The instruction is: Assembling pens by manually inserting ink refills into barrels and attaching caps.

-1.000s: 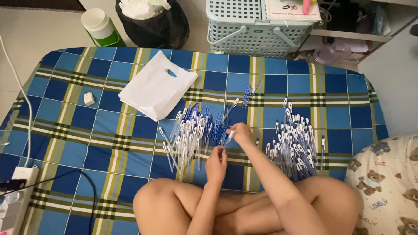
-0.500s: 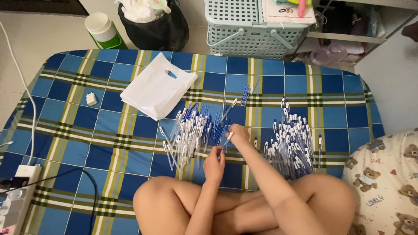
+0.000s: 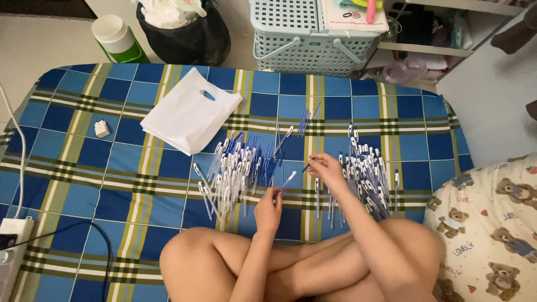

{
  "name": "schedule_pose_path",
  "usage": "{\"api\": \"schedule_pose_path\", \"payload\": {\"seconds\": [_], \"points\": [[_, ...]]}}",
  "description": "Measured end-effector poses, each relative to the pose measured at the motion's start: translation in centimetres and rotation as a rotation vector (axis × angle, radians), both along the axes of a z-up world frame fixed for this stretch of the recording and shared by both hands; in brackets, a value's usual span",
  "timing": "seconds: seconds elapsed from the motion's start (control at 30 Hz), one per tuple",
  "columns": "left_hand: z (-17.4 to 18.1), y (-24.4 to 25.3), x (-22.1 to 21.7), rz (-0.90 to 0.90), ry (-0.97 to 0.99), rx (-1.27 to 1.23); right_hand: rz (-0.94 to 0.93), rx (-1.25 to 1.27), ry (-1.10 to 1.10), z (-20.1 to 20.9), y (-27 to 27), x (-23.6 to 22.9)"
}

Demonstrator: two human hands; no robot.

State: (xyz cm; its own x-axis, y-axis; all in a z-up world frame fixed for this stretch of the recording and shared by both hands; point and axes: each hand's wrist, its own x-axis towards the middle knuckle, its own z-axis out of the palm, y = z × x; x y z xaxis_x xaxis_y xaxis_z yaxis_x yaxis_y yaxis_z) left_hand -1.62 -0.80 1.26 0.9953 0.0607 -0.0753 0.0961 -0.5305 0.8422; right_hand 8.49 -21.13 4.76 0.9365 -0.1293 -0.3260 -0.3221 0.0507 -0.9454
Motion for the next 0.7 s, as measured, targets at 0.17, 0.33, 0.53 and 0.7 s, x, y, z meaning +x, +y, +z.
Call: {"api": "schedule_pose_path", "payload": {"seconds": [0.17, 0.33, 0.53, 0.7], "points": [[-0.3, 0.0, -0.1, -0.008, 0.009, 0.049, -0.01, -0.011, -0.048, -1.2, 0.7, -0.7], [-0.3, 0.0, -0.2, -0.014, 0.012, 0.045, -0.007, -0.013, -0.099, -1.5, 0.8, -0.7], [-0.9, 0.0, 0.0, -0.03, 0.021, 0.093, 0.009, 0.013, -0.13, -1.5, 0.8, -0.9], [-0.5, 0.0, -0.2, -0.028, 0.012, 0.079, 0.011, -0.026, -0.148, -1.2, 1.0, -0.9]]}}
